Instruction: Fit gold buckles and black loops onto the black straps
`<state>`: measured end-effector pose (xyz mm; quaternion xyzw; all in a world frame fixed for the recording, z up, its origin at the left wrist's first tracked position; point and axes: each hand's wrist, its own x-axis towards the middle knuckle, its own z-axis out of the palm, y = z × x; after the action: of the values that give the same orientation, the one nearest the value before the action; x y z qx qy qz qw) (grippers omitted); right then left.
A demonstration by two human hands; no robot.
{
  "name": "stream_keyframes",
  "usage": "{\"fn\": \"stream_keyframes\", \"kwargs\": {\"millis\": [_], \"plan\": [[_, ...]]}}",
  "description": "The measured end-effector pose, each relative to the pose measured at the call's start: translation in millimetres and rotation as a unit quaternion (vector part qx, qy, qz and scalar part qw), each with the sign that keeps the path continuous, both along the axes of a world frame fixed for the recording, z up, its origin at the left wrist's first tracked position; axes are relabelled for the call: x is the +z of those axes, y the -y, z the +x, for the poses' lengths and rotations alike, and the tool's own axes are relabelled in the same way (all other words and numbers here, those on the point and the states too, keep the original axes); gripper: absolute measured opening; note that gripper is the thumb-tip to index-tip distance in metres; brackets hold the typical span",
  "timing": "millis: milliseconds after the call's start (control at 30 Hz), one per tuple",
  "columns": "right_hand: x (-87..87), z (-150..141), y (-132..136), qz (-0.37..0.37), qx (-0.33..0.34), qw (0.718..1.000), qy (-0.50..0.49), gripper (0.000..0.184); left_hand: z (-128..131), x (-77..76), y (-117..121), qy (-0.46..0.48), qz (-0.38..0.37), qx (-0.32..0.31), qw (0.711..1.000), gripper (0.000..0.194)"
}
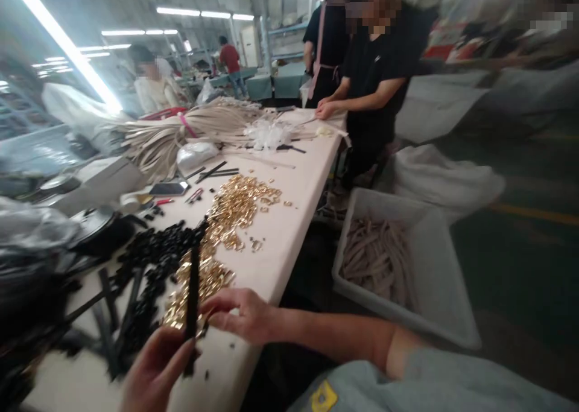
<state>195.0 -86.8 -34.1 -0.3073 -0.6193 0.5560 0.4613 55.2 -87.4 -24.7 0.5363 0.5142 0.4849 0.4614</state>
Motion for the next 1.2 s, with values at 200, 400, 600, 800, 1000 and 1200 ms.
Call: {"fn": "stream_keyframes", "kwargs": {"millis": [200, 400, 600, 800, 1000, 1200], "plan": [[10.6, -4.7, 0.1, -0.168, 0.036, 0.976, -0.135, 0.034, -17.3, 8.0, 37.7, 0.060, -0.083, 0.002, 0.995, 0.039], [17.6, 4.1, -9.3, -0.183, 0.106, 0.976, -0.060, 0.043, -22.6, 6.0, 34.1, 0.094, -0.054, 0.027, 0.994, 0.032], [28.0, 24.1, -14.7, -0.124, 0.269, 0.936, 0.191, 0.044, -39.5, 12.1, 32.1, 0.175, -0.066, 0.102, 0.977, 0.042], [35.6, 21.7, -10.0, -0.037, 0.170, 0.953, 0.248, 0.030, -39.5, 10.6, 29.9, 0.157, -0.089, 0.104, 0.978, 0.042], [32.4, 6.2, -0.8, 0.115, 0.018, 0.956, 0.269, 0.014, -34.9, 10.5, 30.8, 0.162, -0.105, 0.097, 0.976, 0.048], [26.1, -4.0, 0.7, 0.250, -0.034, 0.932, 0.262, 0.013, -33.0, 7.7, 30.4, 0.211, -0.117, 0.095, 0.966, 0.052]]}}
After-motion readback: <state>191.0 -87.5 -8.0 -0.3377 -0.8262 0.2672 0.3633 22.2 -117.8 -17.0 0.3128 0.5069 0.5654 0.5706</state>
